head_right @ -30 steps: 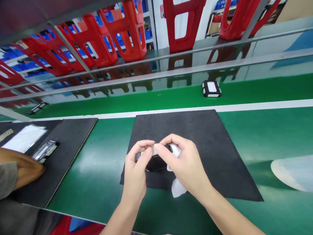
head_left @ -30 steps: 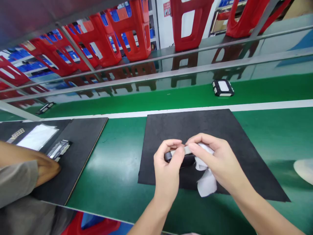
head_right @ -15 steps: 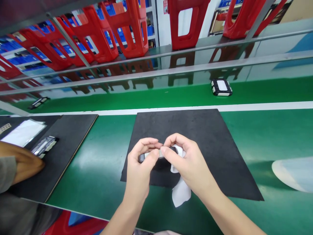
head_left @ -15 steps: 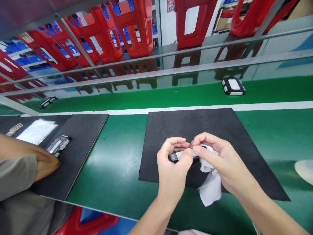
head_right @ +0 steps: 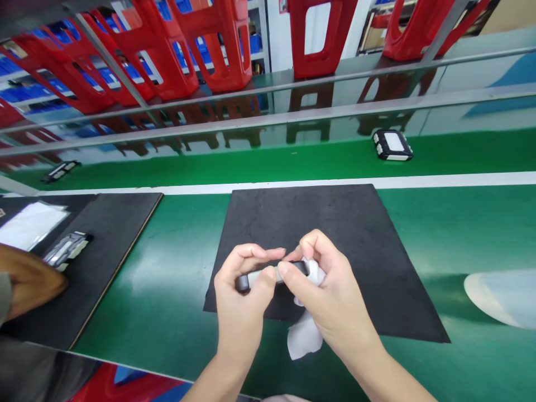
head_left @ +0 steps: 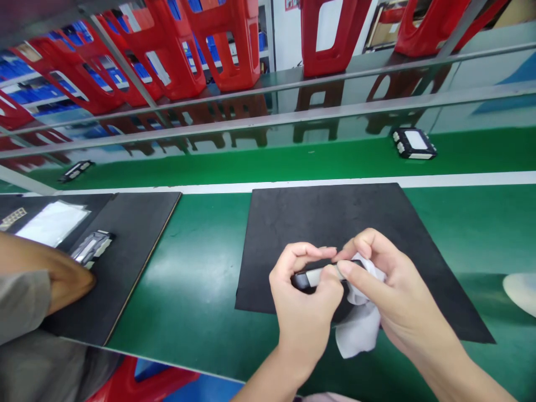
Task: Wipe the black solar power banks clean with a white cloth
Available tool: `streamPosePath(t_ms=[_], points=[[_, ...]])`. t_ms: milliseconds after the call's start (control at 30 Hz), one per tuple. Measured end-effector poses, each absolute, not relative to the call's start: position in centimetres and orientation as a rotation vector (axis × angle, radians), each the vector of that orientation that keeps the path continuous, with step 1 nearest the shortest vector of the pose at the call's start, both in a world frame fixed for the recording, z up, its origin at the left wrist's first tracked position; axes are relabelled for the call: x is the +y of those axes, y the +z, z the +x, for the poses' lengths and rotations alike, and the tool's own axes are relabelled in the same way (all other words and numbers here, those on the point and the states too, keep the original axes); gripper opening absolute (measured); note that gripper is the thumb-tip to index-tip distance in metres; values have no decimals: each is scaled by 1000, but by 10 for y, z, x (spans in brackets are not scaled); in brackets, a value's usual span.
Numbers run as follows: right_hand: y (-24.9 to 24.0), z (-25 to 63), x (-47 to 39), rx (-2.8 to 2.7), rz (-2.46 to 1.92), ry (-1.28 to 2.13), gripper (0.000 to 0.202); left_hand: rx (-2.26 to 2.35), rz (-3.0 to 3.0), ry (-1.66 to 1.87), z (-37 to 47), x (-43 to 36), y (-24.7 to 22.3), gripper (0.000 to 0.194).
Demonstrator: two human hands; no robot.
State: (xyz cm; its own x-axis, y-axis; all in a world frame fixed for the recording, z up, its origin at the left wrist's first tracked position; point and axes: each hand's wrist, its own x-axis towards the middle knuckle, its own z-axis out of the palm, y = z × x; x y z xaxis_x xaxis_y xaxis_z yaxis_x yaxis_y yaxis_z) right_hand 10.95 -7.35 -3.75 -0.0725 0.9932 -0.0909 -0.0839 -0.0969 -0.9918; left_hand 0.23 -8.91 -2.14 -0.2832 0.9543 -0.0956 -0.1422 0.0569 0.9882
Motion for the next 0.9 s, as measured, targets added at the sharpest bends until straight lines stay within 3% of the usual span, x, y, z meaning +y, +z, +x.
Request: streamPosePath(t_ms=[133,267,633,900], points=[[-39,112,-79,-1170,-1162,1393,28,1412,918,1385,1,-92,-23,14],[-39,111,-88,-1144,-1146,1440,22,1440,917,1381,1,-97,-21,30],[-55,121,-116,-1411,-1168,1131,17,1375,1176,1571,9,-129,-57,47],[-64,117,-139,-1307,-1176,1149,22,1624,1124,1694,31,-139,-59,35]])
